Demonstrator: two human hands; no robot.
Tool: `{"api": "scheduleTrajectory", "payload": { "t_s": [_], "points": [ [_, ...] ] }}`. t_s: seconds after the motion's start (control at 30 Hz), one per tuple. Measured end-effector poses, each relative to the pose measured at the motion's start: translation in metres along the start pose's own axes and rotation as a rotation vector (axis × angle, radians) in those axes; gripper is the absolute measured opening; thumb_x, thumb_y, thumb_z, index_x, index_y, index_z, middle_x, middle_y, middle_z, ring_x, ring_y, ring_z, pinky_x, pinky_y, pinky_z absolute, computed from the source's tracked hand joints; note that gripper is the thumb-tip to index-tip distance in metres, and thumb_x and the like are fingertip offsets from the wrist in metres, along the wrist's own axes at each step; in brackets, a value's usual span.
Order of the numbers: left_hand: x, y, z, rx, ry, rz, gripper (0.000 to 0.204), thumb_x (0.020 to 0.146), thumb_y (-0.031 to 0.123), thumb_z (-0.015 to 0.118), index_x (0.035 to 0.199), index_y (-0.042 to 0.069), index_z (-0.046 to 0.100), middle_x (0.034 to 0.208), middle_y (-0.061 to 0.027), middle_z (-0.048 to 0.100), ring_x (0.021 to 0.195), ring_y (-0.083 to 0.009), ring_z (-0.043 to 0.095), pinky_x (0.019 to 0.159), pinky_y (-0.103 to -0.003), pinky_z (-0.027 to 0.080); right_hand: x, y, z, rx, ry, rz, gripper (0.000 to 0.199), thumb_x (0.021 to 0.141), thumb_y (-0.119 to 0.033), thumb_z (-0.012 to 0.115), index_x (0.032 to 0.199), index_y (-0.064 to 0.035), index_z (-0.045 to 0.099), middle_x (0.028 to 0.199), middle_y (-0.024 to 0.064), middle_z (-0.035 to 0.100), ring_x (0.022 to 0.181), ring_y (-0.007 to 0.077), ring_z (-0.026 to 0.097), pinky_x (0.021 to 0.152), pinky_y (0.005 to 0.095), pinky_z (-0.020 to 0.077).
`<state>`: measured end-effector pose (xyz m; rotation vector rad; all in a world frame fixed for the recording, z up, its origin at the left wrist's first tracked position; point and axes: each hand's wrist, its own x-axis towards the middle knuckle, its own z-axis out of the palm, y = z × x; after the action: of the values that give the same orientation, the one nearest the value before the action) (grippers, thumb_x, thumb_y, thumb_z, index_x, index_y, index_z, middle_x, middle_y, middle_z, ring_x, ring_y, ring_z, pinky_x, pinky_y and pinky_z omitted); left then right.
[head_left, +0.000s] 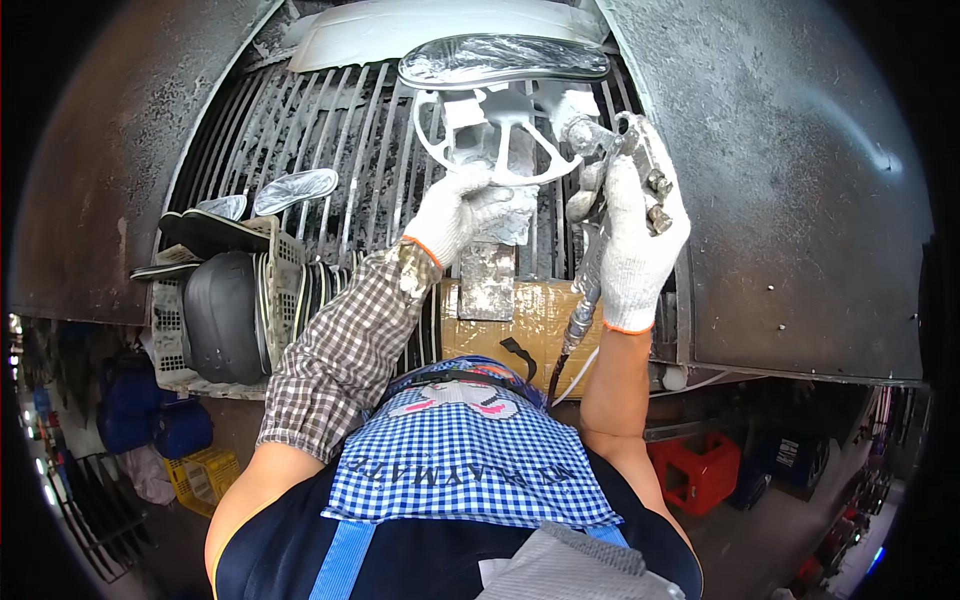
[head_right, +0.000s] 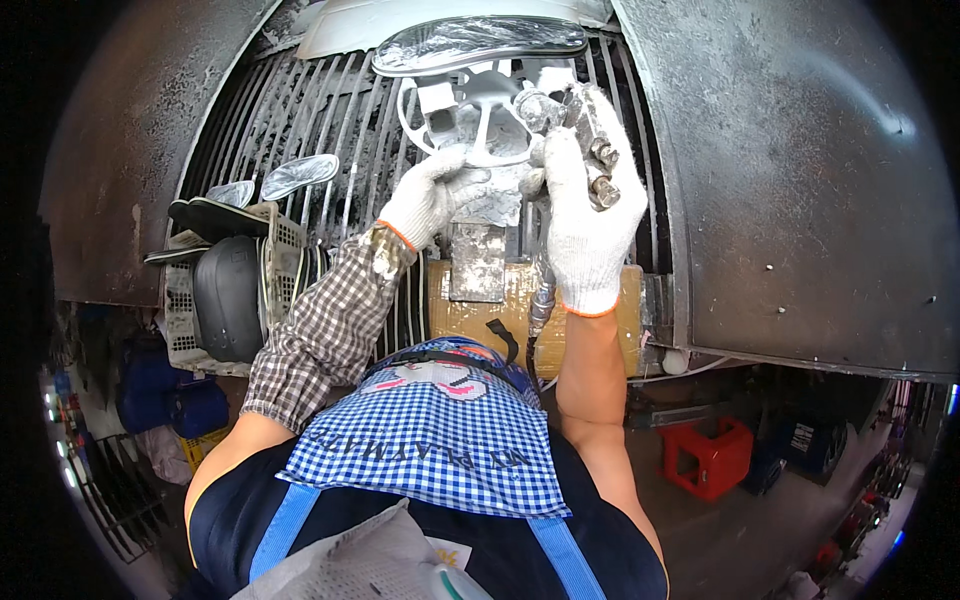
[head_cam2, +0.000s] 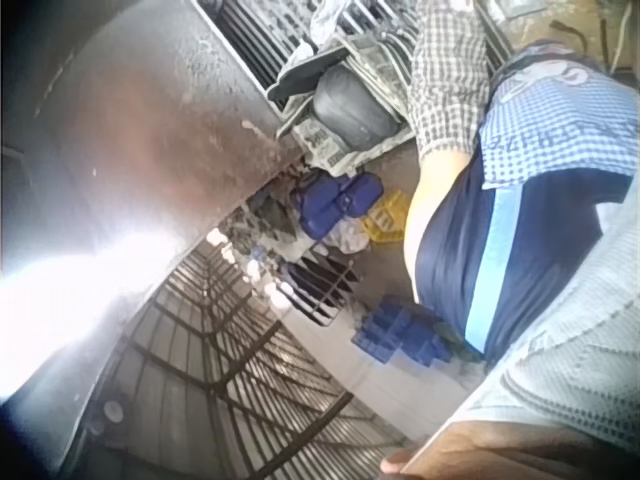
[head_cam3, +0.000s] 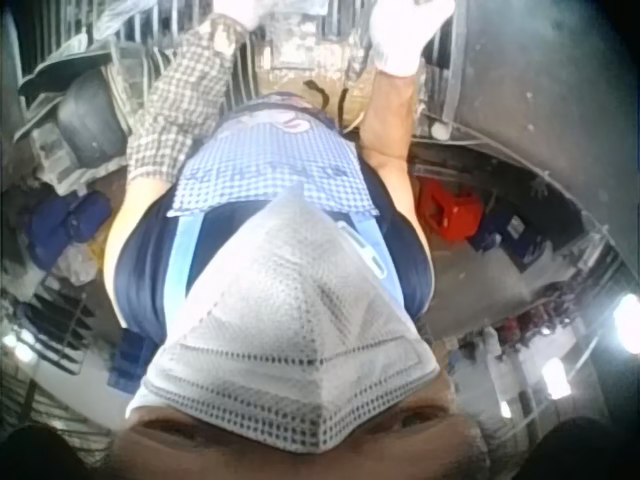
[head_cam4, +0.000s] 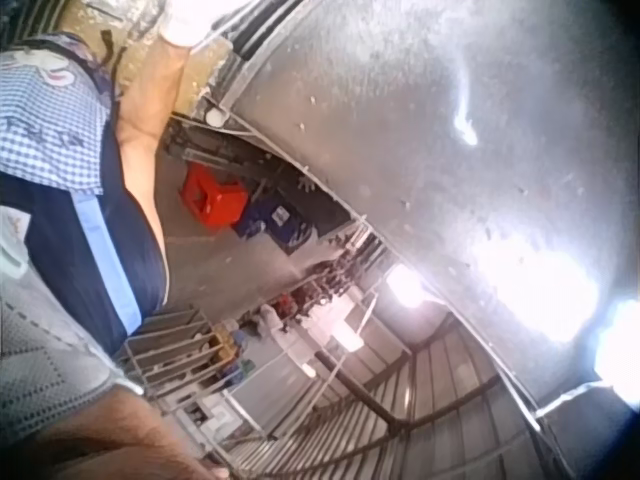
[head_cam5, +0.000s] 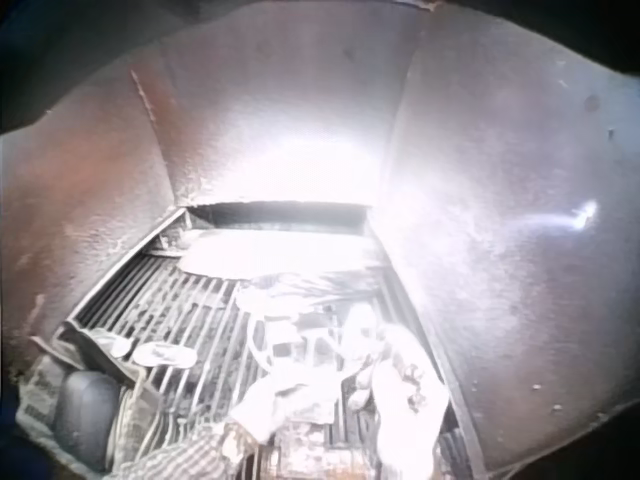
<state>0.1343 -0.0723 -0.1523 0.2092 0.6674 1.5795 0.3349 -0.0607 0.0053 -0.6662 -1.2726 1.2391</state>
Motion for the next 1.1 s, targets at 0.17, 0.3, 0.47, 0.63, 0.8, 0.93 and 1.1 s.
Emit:
{"api": "scheduleTrajectory", "payload": {
  "t_s": [0.17,0.3,0.47,0.63,0.8,0.93,1.1],
  "points": [
    [-0.013,0.008,0.025,0.053,-0.075,-0.021,0.032,0.1,0.012,0.055,0.125,-0.009,0.051,0.124,-0.0318,0.064,0.111,-0.0461,0.069,0.098,-0.049,0.061,0.004,-0.006,-0.007,0.025,0.089,0.001,0.045,0.104,-0.007,0.061,0.146,0.0051,0.052,0.089,0.006,0.07,0.067,0.0068,0.061,0.06,0.0223,0.0504],
    [-0.012,0.009,0.022,0.006,-0.091,-0.012,0.032,0.1,0.011,0.055,0.125,-0.01,0.051,0.123,-0.0328,0.065,0.113,-0.0467,0.068,0.099,-0.051,0.061,0.004,-0.013,-0.011,-0.003,0.142,0.013,0.046,0.103,-0.007,0.061,0.146,0.0046,0.052,0.088,0.0048,0.069,0.068,0.0062,0.06,0.06,0.0213,0.0495],
    [-0.003,0.004,0.005,0.026,-0.031,0.007,0.031,0.099,0.01,0.058,0.124,-0.008,0.054,0.123,-0.0287,0.066,0.114,-0.0399,0.069,0.099,-0.049,0.061,0.003,-0.015,-0.018,-0.118,0.175,-0.067,0.045,0.104,-0.006,0.06,0.147,0.0046,0.05,0.097,0.0096,0.07,0.075,0.0084,0.062,0.063,0.0234,0.0539],
    [-0.009,0.01,0.016,0.065,-0.012,-0.002,0.034,0.101,0.012,0.057,0.127,-0.01,0.054,0.125,-0.0284,0.065,0.116,-0.0397,0.068,0.102,-0.05,0.059,-0.004,-0.023,-0.012,0.04,0.064,0.029,0.046,0.104,-0.007,0.06,0.147,0.0056,0.05,0.091,0.0057,0.069,0.07,0.0069,0.061,0.064,0.021,0.0509],
    [-0.022,0.02,0.031,0.039,-0.036,-0.035,0.035,0.103,0.01,0.053,0.13,-0.012,0.053,0.127,-0.0302,0.064,0.119,-0.0432,0.065,0.104,-0.054,0.057,0.001,-0.017,-0.021,0.003,0.08,0.019,0.046,0.104,-0.008,0.061,0.147,0.0047,0.05,0.089,0.0054,0.069,0.068,0.0069,0.062,0.062,0.0221,0.0511],
    [-0.027,0.029,0.033,-0.039,-0.036,-0.059,0.036,0.099,0.004,0.056,0.131,-0.01,0.054,0.125,-0.0283,0.063,0.114,-0.0425,0.066,0.098,-0.055,0.06,0.006,-0.018,-0.03,-0.01,0.148,0.0,0.046,0.104,-0.009,0.062,0.147,0.0046,0.051,0.088,0.0052,0.07,0.067,0.0066,0.062,0.059,0.022,0.0509],
    [-0.01,0.03,-0.005,-0.021,0.03,-0.027,0.03,0.099,0.006,0.058,0.125,-0.009,0.057,0.119,-0.0269,0.066,0.109,-0.0414,0.068,0.095,-0.053,0.062,0.01,-0.025,-0.039,-0.008,0.205,-0.008,0.047,0.104,-0.008,0.062,0.147,0.0052,0.05,0.088,0.0063,0.068,0.068,0.0074,0.06,0.06,0.0224,0.0519]
  ]
}}
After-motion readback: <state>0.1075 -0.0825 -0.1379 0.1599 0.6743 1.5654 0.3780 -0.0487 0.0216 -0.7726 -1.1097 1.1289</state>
